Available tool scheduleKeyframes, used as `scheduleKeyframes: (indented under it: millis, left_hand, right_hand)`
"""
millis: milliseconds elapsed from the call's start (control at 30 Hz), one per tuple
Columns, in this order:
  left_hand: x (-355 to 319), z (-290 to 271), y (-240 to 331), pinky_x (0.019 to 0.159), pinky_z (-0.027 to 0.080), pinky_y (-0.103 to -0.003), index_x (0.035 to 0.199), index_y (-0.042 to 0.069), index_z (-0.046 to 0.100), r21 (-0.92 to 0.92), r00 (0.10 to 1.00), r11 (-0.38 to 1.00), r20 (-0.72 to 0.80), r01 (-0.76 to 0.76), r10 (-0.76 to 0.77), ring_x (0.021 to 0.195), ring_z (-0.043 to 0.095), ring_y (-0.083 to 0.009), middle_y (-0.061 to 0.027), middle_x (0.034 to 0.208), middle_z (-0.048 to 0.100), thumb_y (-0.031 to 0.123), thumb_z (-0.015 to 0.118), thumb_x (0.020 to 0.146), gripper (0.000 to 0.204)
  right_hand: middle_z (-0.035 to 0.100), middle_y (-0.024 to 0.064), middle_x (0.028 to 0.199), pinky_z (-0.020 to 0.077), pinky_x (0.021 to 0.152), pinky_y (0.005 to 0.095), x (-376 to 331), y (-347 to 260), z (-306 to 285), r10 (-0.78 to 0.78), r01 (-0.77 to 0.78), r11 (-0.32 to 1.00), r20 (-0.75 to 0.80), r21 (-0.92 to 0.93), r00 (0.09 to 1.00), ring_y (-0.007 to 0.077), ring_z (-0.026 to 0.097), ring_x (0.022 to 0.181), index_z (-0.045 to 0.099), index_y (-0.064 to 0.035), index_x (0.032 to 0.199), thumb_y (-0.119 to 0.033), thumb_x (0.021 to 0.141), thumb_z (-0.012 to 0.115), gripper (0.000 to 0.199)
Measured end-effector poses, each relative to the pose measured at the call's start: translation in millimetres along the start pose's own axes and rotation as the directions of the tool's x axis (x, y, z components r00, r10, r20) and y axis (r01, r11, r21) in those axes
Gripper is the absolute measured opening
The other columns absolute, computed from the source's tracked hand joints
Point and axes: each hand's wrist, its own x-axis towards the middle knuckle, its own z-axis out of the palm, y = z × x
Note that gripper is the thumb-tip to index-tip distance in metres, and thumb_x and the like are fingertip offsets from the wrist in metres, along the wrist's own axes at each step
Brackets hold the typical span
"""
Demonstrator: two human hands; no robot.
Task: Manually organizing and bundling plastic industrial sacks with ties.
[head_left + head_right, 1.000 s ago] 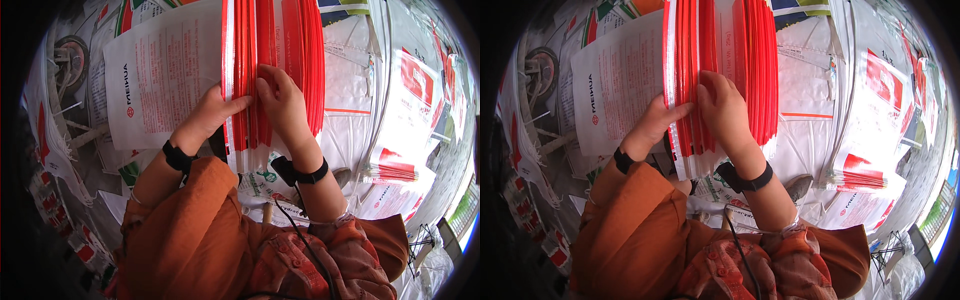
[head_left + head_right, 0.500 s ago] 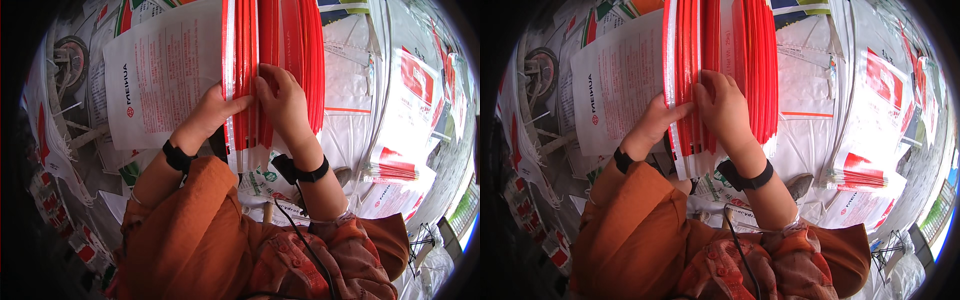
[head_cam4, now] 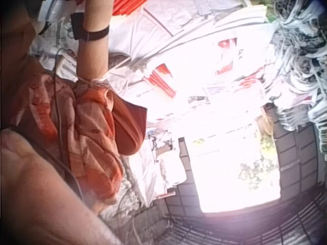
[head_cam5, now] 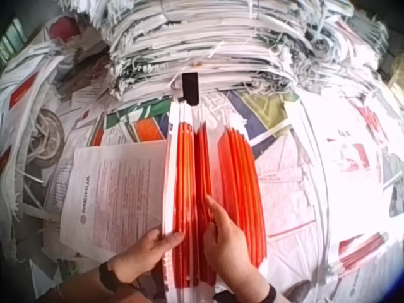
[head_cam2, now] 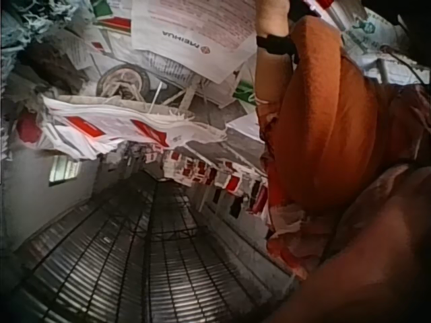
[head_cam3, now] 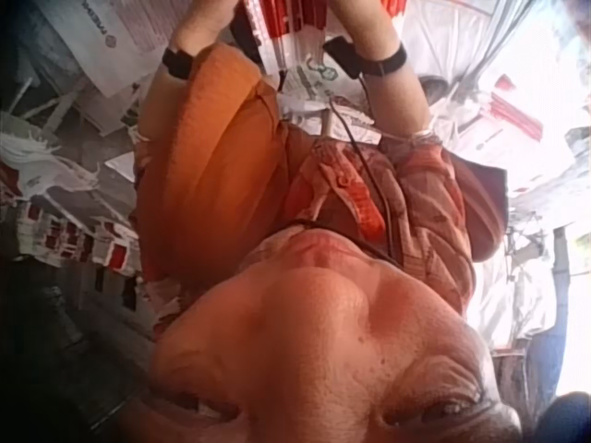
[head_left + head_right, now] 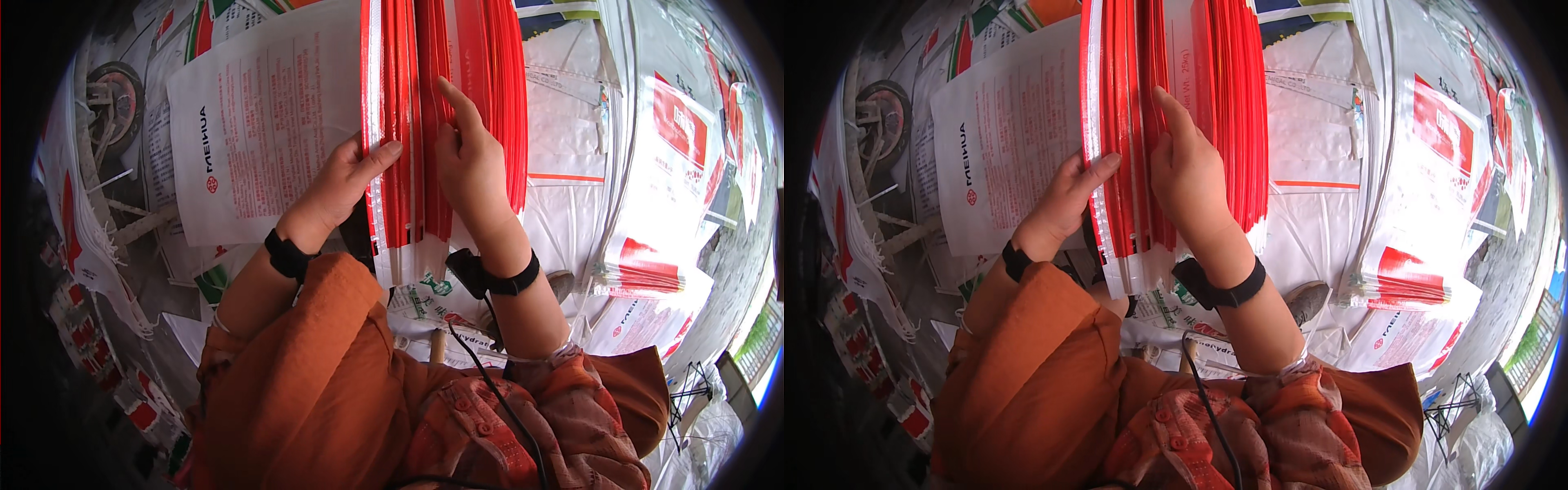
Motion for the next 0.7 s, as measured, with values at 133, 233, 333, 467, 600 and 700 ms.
scheduleKeyframes:
  millis: [133,233,333,467,600,700]
  left_hand:
    - [0,2,6,0.095,0.05,-0.028,0.129,0.001,0.059,0.012,1.0,1.0,0.01,0.013,-0.013,0.106,0.062,-0.0098,-0.0045,0.116,0.067,0.03,0.061,0.102,0.039]
    - [-1,2,3,0.095,0.05,-0.028,0.129,0.001,0.06,0.03,1.0,0.999,0.026,0.017,-0.017,0.106,0.062,-0.0102,-0.0051,0.115,0.068,0.029,0.061,0.102,0.038]
    - [-1,4,3,0.095,0.05,-0.029,0.128,0.001,0.06,0.033,1.0,0.999,0.016,-0.009,0.009,0.106,0.063,-0.0106,-0.0056,0.115,0.068,0.03,0.061,0.102,0.039]
    - [1,-1,2,0.099,0.047,-0.029,0.134,0.001,0.057,0.021,0.999,0.999,0.023,0.036,-0.036,0.112,0.059,-0.0096,-0.0041,0.123,0.065,0.024,0.062,0.102,0.04]
    - [0,0,6,0.099,0.047,-0.029,0.135,0.002,0.056,0.053,0.998,0.997,0.044,0.047,-0.05,0.112,0.059,-0.0095,-0.0037,0.124,0.064,0.024,0.061,0.102,0.04]
    - [0,1,2,0.094,0.05,-0.027,0.13,0.002,0.06,0.049,1.0,0.999,0.019,0.008,-0.009,0.106,0.062,-0.0102,-0.0047,0.116,0.067,0.034,0.062,0.102,0.042]
  right_hand:
    - [0.067,0.0241,0.115,0.0549,0.086,0.0462,1,-6,-6,0.084,-0.085,0.996,0.069,0.013,0.994,0.0417,0.067,0.102,0.052,-0.0094,0.141,-0.003,0.094,0.052,0.047]
    - [0.066,0.0232,0.118,0.0542,0.089,0.0467,1,-6,-4,0.086,-0.085,0.996,0.131,-0.013,0.988,0.0408,0.066,0.104,0.052,-0.0103,0.141,-0.006,0.094,0.054,0.048]
    - [0.065,0.0222,0.12,0.0539,0.09,0.0464,2,-8,-3,0.056,-0.047,0.996,0.114,-0.075,0.992,0.0399,0.066,0.105,0.054,-0.0112,0.139,-0.008,0.093,0.055,0.047]
    - [0.066,0.0216,0.117,0.0547,0.088,0.045,1,-6,-2,0.093,-0.092,0.995,0.036,-0.03,0.995,0.0389,0.066,0.103,0.055,-0.0109,0.137,-0.007,0.092,0.056,0.045]
    - [0.07,0.0154,0.101,0.0543,0.077,0.0339,2,6,-3,0.012,-0.012,1.0,0.005,-0.012,1.0,0.024,0.068,0.083,0.066,-0.0099,0.127,-0.005,0.092,0.061,0.036]
    - [0.07,0.0154,0.102,0.0545,0.077,0.0344,2,-4,-3,0.008,-0.006,0.998,0.039,-0.067,0.999,0.0251,0.069,0.084,0.069,-0.0072,0.12,-0.01,0.092,0.064,0.028]
